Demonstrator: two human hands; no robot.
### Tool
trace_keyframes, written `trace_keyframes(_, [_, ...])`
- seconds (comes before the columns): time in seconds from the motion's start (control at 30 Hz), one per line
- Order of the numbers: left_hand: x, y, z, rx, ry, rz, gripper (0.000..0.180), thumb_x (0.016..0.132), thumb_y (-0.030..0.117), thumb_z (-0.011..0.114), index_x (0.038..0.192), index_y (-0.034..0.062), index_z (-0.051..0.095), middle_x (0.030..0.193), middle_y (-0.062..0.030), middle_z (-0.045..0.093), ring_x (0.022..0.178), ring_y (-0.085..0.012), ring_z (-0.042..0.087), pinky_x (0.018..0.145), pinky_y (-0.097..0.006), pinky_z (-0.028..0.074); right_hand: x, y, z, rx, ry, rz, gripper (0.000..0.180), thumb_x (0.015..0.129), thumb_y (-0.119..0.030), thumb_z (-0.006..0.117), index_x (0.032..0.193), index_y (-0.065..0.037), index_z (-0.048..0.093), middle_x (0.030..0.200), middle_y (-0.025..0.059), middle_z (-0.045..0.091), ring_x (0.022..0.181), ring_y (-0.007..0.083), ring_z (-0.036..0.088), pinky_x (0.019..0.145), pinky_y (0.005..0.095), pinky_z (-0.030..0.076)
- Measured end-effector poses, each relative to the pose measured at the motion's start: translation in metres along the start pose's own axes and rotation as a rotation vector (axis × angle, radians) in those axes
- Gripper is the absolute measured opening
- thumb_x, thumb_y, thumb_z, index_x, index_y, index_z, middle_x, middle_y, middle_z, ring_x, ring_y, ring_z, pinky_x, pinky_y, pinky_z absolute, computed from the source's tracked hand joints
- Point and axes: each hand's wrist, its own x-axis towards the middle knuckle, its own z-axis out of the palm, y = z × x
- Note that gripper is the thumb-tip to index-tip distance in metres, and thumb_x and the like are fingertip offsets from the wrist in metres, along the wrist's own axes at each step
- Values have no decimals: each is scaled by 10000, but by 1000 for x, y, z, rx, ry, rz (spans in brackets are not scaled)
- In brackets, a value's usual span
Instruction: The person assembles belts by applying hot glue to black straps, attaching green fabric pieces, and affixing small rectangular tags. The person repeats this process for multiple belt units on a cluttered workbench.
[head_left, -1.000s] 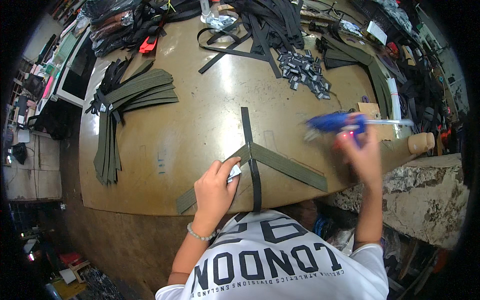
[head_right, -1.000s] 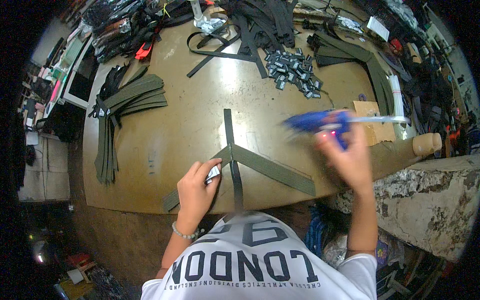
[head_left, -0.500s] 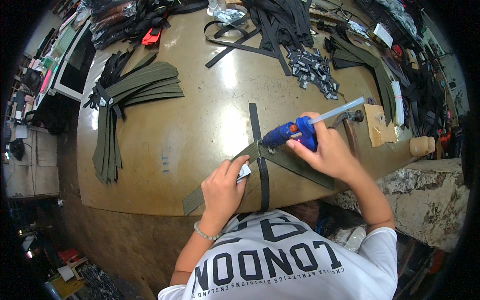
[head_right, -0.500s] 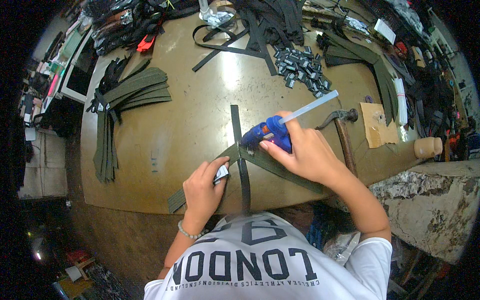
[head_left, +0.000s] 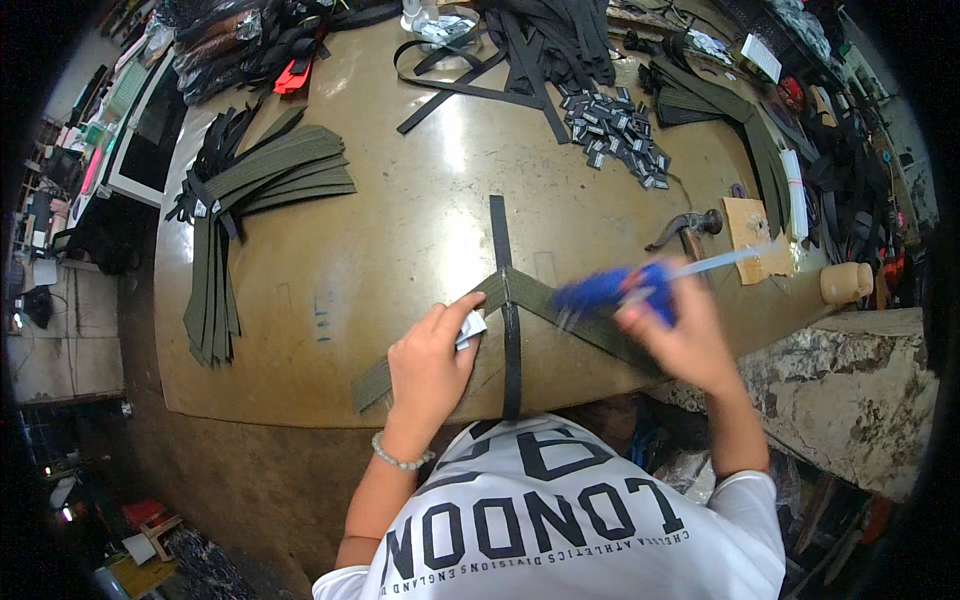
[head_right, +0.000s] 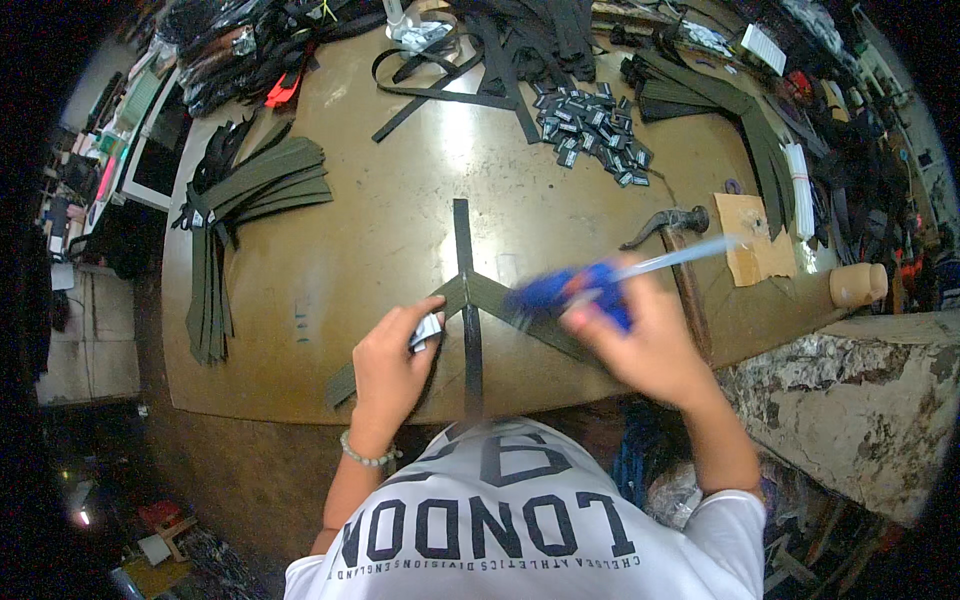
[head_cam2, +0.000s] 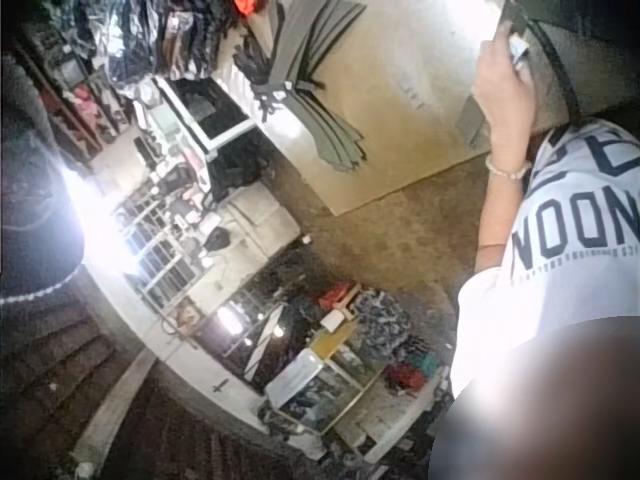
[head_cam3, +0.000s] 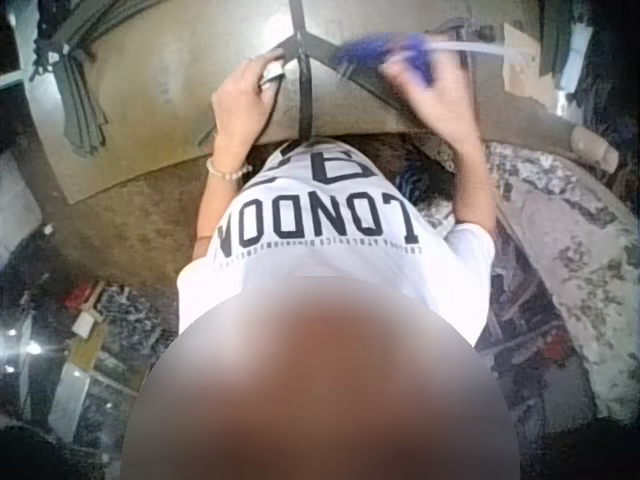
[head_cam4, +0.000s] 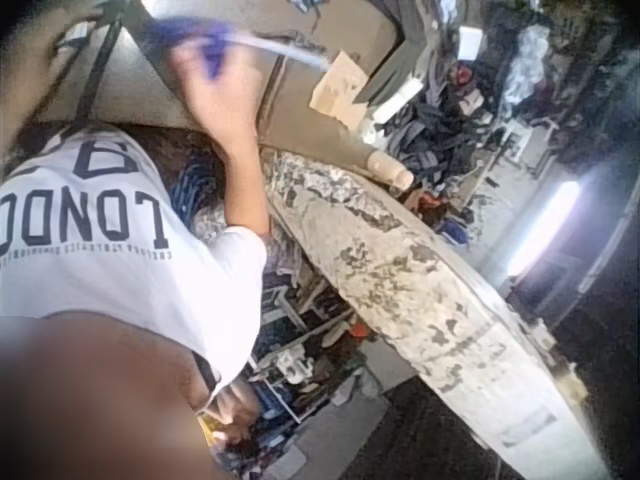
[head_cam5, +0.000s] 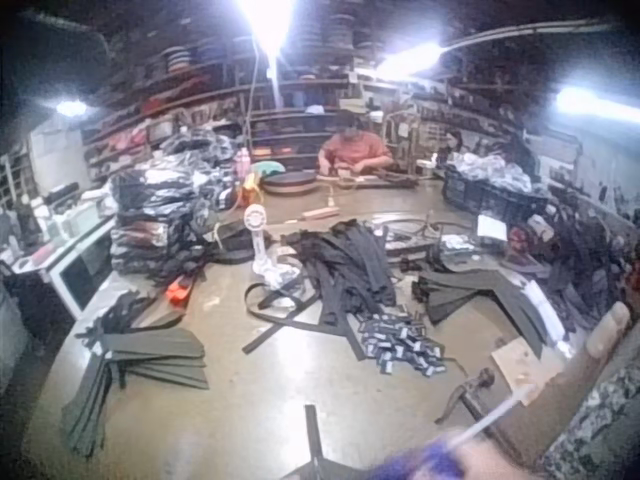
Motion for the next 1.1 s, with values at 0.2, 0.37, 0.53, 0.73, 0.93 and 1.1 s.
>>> trace_keyframes(0.2, [8,0,-16,-1630,-71,-499,344,992,135,536,1322,43,498,713,20,440,573,-93,389,536,-229,348,-14,101,-83,-300,1229,517,474,990,-423,593,1128,29,566,993,189,675,947,311,660,847,409,490])
trace_keyframes(0.37, [18,6,-8,-2272,-228,-535,460,1005,102,439,1449,15,357,960,-84,562,886,-209,576,794,-321,498,-77,73,-106,-836,683,1076,555,997,-524,500,1119,-4,647,948,236,697,910,383,672,807,457,504])
trace_keyframes(0.53, [24,29,6,-2057,-293,-447,528,1021,67,459,1510,5,269,1355,-195,546,1305,-331,510,1117,-429,424,-41,-8,-10,35,585,323,357,979,-361,626,1047,-15,689,952,77,696,842,155,627,769,320,507])
trace_keyframes(0.73, [21,52,5,-1759,-249,-507,633,1014,143,539,1539,18,208,1441,-195,490,1374,-318,436,1089,-431,438,11,-41,91,839,1,139,226,945,-128,683,1106,24,636,977,82,685,803,89,646,690,215,515])
trace_keyframes(0.93, [19,46,2,-1890,-137,-493,570,1058,255,478,1532,42,244,1325,-152,569,980,-172,606,909,-365,531,20,-44,87,1123,-26,262,205,951,-83,665,1099,53,630,894,77,682,777,100,647,692,245,549])
trace_keyframes(1.1, [20,30,-10,-1696,-167,-449,393,1030,253,557,1328,12,468,782,18,478,707,-67,475,645,-244,424,19,-42,70,963,-154,217,220,943,-78,674,1099,73,637,881,76,686,788,102,658,676,246,548])
